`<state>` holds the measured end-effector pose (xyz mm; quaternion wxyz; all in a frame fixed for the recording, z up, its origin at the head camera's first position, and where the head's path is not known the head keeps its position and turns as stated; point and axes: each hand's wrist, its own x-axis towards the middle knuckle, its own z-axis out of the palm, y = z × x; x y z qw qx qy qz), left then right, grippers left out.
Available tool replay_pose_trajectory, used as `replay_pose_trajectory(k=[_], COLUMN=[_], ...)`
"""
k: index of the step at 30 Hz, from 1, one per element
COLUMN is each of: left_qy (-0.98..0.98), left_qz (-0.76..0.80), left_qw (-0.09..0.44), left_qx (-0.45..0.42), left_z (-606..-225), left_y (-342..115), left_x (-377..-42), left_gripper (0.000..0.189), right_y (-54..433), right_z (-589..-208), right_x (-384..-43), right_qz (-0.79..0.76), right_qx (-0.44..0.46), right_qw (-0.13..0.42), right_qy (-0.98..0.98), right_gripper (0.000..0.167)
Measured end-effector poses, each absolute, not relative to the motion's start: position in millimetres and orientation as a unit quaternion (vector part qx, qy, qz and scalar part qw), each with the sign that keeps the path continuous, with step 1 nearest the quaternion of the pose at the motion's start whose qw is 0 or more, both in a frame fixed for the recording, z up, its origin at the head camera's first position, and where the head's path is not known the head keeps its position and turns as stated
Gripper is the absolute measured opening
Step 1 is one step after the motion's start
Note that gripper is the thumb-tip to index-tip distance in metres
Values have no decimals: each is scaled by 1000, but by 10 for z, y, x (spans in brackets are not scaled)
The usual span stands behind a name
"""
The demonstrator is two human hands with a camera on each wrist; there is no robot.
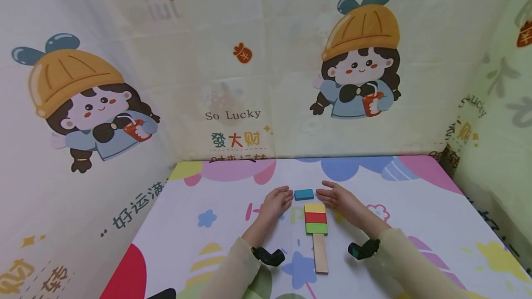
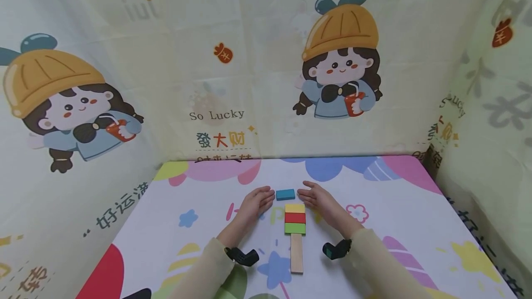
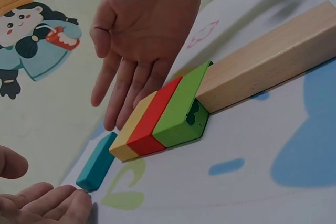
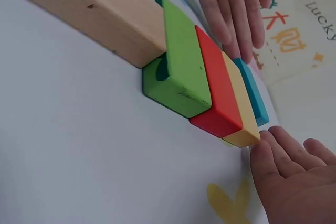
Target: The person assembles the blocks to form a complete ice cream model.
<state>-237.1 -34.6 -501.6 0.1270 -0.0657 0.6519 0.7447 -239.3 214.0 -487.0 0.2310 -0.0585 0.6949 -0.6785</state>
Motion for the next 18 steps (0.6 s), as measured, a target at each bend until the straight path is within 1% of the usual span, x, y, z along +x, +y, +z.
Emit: replay_pose_trajectory(k=[4,10,18], left_qy=[641,630,626], left_qz=[752,762,762], left_qw=[134,141,153], left_qx=[-70,-55,-55], left_z=[-5017,-5050,-5050], left_y=[-343,-331,-321], left_x=[-2363,-2369,-2399], left_gripper=[47,51,46], right_y=[2132,2126,2138], right_z=[-4884,-4890,-4904], right_x=[-2449,-2503,-2527], right_qz=[-687,-696,-691], right_qx=[-55,-54,-54], right_qw=[244,249,246], right_qy=[682,672,677], right_gripper=[61,60,59])
